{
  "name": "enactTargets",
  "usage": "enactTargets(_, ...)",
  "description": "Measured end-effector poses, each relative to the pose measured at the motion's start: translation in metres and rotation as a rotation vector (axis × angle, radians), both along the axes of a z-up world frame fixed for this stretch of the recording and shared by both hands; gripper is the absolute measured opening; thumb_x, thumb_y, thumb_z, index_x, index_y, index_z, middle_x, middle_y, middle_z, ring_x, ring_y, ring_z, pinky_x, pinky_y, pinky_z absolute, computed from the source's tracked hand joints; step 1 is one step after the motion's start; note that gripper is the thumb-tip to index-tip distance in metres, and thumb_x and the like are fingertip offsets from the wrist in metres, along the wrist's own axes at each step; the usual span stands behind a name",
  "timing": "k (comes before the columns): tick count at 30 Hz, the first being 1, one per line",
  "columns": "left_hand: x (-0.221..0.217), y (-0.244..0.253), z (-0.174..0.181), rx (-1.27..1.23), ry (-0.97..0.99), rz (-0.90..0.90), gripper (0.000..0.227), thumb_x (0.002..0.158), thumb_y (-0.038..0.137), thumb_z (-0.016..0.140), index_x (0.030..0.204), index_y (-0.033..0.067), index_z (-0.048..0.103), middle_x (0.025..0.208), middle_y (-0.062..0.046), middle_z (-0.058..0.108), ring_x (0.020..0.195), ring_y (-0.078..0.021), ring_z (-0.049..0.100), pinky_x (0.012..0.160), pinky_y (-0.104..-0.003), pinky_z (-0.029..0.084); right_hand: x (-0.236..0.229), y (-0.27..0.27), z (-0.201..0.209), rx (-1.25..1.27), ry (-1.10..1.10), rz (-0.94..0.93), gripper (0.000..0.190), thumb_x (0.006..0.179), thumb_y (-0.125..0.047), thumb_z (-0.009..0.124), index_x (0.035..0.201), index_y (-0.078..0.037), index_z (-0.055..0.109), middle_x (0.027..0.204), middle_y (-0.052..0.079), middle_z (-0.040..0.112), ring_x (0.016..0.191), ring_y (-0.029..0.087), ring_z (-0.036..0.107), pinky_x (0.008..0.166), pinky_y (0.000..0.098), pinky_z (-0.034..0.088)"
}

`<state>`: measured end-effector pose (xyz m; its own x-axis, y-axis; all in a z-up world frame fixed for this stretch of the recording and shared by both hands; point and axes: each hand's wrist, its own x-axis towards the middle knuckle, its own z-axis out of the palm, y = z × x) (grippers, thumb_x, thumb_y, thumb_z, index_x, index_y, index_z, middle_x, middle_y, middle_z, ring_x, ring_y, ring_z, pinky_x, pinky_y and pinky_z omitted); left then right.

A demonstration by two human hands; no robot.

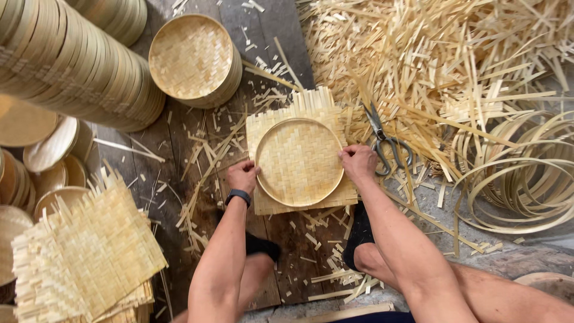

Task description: The person weaves bamboo strips into a mat and uses shears to trim them into a circular shape around a wooden mold. They then attach a bamboo ring to the base to form a steamer component.

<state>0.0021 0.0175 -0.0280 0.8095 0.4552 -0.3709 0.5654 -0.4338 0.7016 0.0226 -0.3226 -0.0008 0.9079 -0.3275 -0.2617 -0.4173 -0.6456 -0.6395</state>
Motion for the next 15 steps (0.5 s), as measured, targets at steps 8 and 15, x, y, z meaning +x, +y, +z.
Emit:
enactTargets(8, 0.007, 0.017, -0.001, -0.255, 0.096, 0.034, 0.026, 0.078, 0.006, 0.086, 0.103, 0.0022, 0.079, 0.097, -0.011, 0.079, 0.086, -0.0187, 0.074, 0.077, -0.030, 0.061, 0.007, -0.002, 0.000, 0.090, 0.129, -0.035, 0.029, 0.079, -0.027, 0.087, 0.101, -0.010, 0.080, 0.095, 0.012, 0.079, 0.086, 0.023, 0.073, 0.083, 0.0365, 0.057)
enactTargets(15, 0.014, 0.034, 0.009, -0.726, 0.329, 0.166, 0.023, 0.080, 0.008, 0.086, 0.093, 0.0088, 0.066, 0.083, -0.003, 0.071, 0.072, -0.0157, 0.064, 0.061, -0.030, 0.053, 0.009, -0.029, -0.049, 0.748, 0.281, -0.122, 0.045, 0.079, -0.024, 0.089, 0.112, 0.002, 0.072, 0.101, 0.011, 0.074, 0.087, 0.016, 0.067, 0.077, 0.0324, 0.055)
